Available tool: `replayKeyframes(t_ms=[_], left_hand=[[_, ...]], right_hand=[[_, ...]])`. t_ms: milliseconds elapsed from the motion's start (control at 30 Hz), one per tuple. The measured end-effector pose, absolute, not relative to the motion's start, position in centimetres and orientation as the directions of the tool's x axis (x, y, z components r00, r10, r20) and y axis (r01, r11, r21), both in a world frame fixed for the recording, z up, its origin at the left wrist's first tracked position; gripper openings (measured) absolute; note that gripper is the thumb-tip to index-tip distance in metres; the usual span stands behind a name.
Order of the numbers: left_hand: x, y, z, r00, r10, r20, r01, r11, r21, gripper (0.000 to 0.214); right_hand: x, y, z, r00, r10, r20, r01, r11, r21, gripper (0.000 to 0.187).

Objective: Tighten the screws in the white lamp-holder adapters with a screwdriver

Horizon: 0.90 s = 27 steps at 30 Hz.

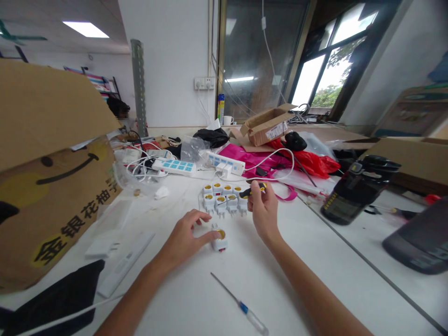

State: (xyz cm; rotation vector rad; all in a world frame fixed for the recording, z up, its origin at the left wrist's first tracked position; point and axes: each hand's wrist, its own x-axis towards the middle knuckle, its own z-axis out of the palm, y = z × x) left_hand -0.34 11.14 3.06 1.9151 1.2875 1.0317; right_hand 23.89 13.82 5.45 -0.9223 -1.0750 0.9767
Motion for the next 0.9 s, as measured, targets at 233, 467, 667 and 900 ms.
replayKeyframes(t_ms=[233, 467, 667, 900], left_hand=[[-5.3, 13.3, 3.3, 0.301, 0.94, 0.16, 0.628, -0.321, 0.709, 0.045], [-3.3, 12.7, 3.7, 0.478, 0.864, 0.157, 0.52, -0.423, 0.742, 0.01], [-3.0, 12.5, 3.0, 0.481, 0.868, 0.125, 0.522, -0.398, 0.754, 0.008], [-3.7, 12.6, 1.9, 0.381, 0.904, 0.194, 0.522, -0.384, 0.762, 0.014]], right_hand=[[21.6, 12.0, 5.1, 0.181, 0.799, 0.573, 0.24, 0.529, -0.814, 0.034], [21.2, 12.8, 4.1, 0.246, 0.841, 0.482, 0.225, 0.434, -0.872, 0.044], [21.0, 13.3, 3.4, 0.253, 0.888, 0.383, 0.026, 0.39, -0.92, 0.051], [20.8, 13.5, 3.3, 0.239, 0.905, 0.352, -0.028, 0.369, -0.929, 0.052]])
